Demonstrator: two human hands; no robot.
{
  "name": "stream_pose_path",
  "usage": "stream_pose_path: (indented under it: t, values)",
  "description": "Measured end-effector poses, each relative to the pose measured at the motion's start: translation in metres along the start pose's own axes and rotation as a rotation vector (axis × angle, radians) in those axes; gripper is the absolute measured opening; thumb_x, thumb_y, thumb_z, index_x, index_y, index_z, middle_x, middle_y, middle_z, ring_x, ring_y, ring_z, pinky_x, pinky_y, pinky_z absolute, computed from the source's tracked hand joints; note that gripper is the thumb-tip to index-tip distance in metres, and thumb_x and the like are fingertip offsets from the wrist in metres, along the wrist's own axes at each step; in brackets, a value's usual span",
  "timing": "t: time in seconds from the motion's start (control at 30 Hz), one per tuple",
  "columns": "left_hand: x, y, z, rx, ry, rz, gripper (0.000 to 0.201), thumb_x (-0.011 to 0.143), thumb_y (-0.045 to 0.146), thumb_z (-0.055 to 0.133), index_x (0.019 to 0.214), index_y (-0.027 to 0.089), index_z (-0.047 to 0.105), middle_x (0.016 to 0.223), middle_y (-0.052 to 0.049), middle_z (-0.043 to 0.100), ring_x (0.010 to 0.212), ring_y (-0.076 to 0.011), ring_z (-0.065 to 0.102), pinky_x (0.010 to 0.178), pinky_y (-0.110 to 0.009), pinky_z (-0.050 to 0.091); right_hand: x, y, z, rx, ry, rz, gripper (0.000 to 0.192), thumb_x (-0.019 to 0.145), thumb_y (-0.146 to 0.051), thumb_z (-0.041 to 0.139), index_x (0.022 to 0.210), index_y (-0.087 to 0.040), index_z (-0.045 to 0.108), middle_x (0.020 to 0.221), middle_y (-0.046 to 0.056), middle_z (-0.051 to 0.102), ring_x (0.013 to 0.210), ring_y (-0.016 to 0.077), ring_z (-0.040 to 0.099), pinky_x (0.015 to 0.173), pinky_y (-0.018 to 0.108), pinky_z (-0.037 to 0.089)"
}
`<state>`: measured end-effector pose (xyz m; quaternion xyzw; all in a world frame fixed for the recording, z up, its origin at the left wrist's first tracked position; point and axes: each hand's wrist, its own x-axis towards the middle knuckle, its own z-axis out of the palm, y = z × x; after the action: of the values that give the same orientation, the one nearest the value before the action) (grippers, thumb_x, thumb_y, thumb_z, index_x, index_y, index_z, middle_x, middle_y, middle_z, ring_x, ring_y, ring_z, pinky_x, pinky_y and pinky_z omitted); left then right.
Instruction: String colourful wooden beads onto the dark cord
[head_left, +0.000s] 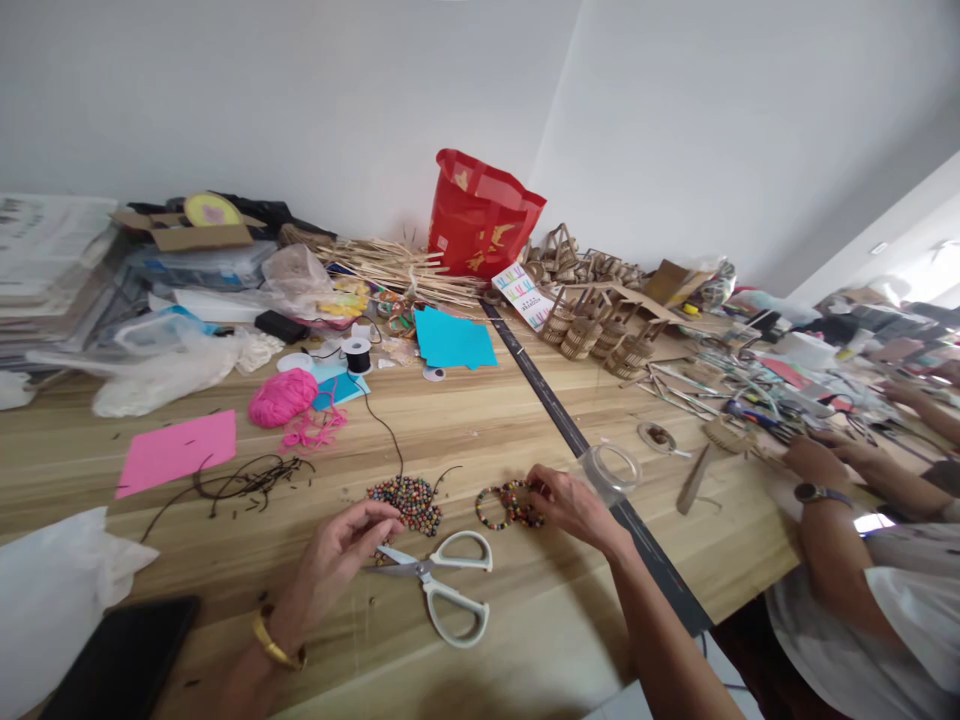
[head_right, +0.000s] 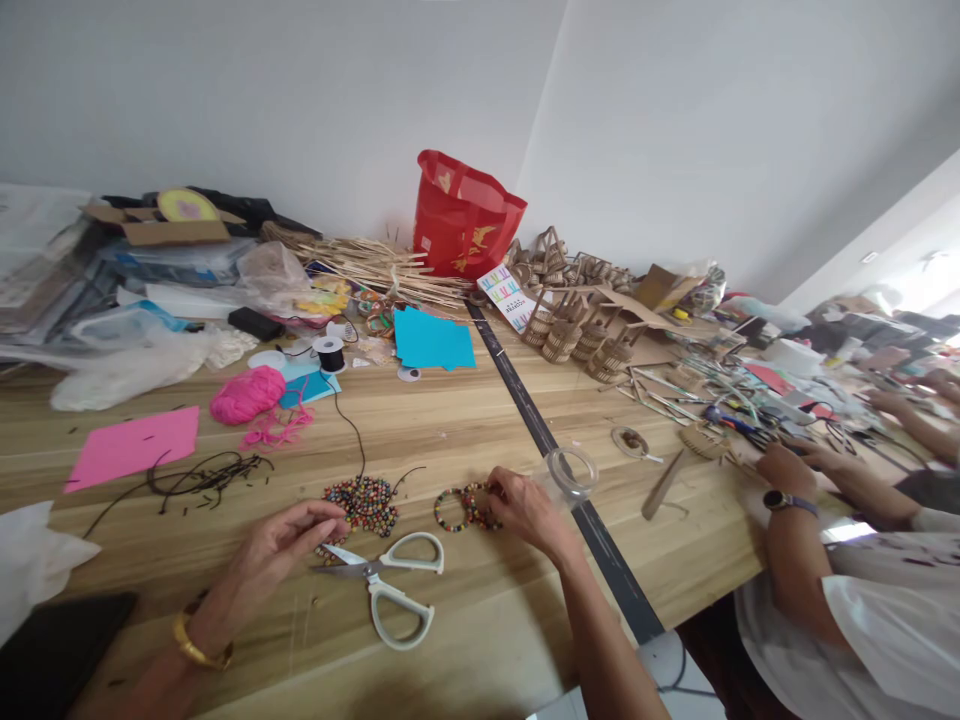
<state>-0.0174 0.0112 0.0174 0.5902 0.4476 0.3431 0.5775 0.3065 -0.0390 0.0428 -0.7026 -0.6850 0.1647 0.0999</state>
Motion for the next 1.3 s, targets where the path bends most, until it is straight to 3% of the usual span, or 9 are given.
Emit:
stream_pose_path:
  t: [0.2,0.33,0.43,0.57,0.9,1.03,1.13,1.3]
  values:
    - [-0.002,0.0,-0.001,-0.004,-0.007,0.003,0.026,0.074,0.039,0.067,0.088,0.017,0.068,0.083,-0.007,0.076,0.08,-0.0223,0.07,0.07,-0.029,0.054,-0.003,-0.005,0.003,-0.116,-0.049,-0.002,0.02,0.088,-0.01,0.046,0.103,-0.018,0.058,0.1,0.006,0.064,0.089,0.0173,0.064,0.072,0.023,0.039]
    - [-0.002,0.006,-0.003,0.023,0.03,0.02,0.028,0.073,0.042,0.068,0.085,0.018,0.068,0.081,-0.007,0.076,0.078,-0.023,0.07,0.07,-0.03,0.055,-0.008,-0.008,0.002,-0.229,-0.013,0.035,0.026,0.087,-0.011,0.049,0.112,-0.018,0.054,0.103,0.007,0.061,0.086,0.0181,0.065,0.067,0.024,0.039]
    - [0.0,0.012,-0.01,0.05,0.087,0.04,0.032,0.069,0.047,0.069,0.082,0.017,0.068,0.077,-0.008,0.077,0.076,-0.0245,0.071,0.071,-0.032,0.056,-0.013,-0.015,-0.002,-0.278,0.028,0.013,0.018,0.091,-0.018,0.05,0.108,-0.019,0.055,0.097,0.005,0.062,0.079,0.018,0.065,0.063,0.024,0.038]
    - [0.001,0.019,-0.025,0.131,0.17,0.097,0.032,0.072,0.047,0.067,0.083,0.017,0.068,0.082,-0.008,0.077,0.08,-0.0247,0.071,0.076,-0.034,0.056,-0.015,-0.027,-0.006,-0.27,0.045,-0.106,0.015,0.096,-0.026,0.045,0.095,-0.021,0.058,0.089,0.004,0.064,0.074,0.0167,0.065,0.059,0.024,0.035]
    - [-0.009,0.043,-0.06,0.616,0.362,0.198,0.022,0.078,0.037,0.057,0.086,0.02,0.069,0.089,-0.007,0.075,0.081,-0.0234,0.069,0.079,-0.031,0.051,0.013,-0.081,0.003,-0.203,-0.096,-0.43,0.014,0.093,-0.015,0.047,0.083,-0.018,0.057,0.084,0.003,0.065,0.068,0.0145,0.062,0.055,0.024,0.029]
    - [-0.016,0.044,-0.074,0.896,0.234,0.14,0.019,0.078,0.029,0.052,0.086,0.022,0.068,0.088,-0.006,0.074,0.083,-0.025,0.068,0.077,-0.032,0.048,0.019,-0.101,0.01,-0.216,-0.163,-0.581,0.012,0.093,-0.018,0.049,0.086,-0.017,0.058,0.085,0.005,0.065,0.07,0.0152,0.062,0.057,0.024,0.031]
    - [-0.026,0.042,-0.083,1.097,0.109,0.059,0.015,0.074,0.025,0.053,0.073,0.023,0.067,0.077,-0.006,0.072,0.077,-0.0261,0.066,0.072,-0.032,0.047,0.012,-0.107,0.016,-0.227,-0.235,-0.676,0.008,0.092,-0.024,0.054,0.093,-0.018,0.057,0.086,0.006,0.066,0.071,0.0167,0.062,0.058,0.024,0.031]
    - [-0.042,0.026,-0.087,1.207,0.027,-0.108,0.012,0.069,0.026,0.057,0.076,0.023,0.066,0.087,-0.008,0.073,0.088,-0.0287,0.066,0.077,-0.034,0.047,-0.015,-0.106,0.026,-0.318,-0.17,-0.769,0.011,0.093,-0.026,0.053,0.099,-0.017,0.054,0.083,0.006,0.064,0.075,0.0192,0.061,0.06,0.027,0.036]
